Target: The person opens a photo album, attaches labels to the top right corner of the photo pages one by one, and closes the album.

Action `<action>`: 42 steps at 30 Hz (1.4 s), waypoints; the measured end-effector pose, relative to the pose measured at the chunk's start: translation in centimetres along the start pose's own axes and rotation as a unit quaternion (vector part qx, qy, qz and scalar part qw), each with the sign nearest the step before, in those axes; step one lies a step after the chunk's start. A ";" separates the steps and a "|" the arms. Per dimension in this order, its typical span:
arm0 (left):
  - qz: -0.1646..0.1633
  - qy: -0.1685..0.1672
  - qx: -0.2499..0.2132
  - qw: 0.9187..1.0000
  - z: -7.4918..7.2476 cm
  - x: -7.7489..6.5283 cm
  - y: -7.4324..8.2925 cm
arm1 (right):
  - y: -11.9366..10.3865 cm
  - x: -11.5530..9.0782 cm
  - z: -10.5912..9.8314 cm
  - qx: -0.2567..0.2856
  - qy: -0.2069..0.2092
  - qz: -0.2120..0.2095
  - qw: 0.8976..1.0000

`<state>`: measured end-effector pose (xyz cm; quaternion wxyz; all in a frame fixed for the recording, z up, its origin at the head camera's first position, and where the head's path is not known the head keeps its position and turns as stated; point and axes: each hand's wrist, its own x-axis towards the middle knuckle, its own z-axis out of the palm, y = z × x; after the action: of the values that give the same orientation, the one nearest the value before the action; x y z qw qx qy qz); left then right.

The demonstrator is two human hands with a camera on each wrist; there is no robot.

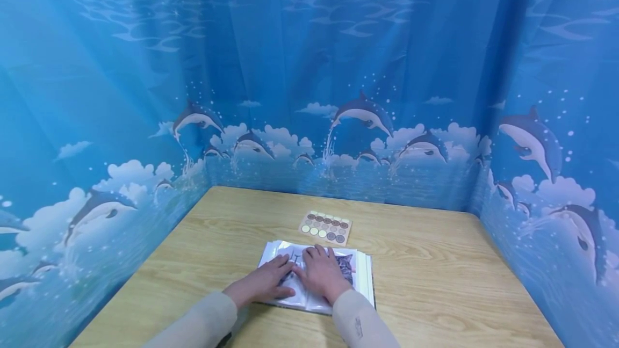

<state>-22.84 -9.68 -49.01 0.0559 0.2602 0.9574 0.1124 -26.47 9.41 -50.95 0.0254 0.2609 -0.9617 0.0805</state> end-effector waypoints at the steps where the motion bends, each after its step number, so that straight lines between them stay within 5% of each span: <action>1: 0.002 0.001 0.000 1.000 0.0 0.0 0.0 | 0.1 0.1 0.1 -0.002 0.001 0.001 1.000; 42: -0.001 0.009 0.017 1.000 0.5 0.0 -0.1 | 0.0 0.5 0.7 -0.028 0.011 0.014 0.999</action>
<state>-22.78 -9.73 -49.53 0.0431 0.2596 0.9597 0.0983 -26.96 9.05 -51.63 0.0425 0.2457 -0.9667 0.0569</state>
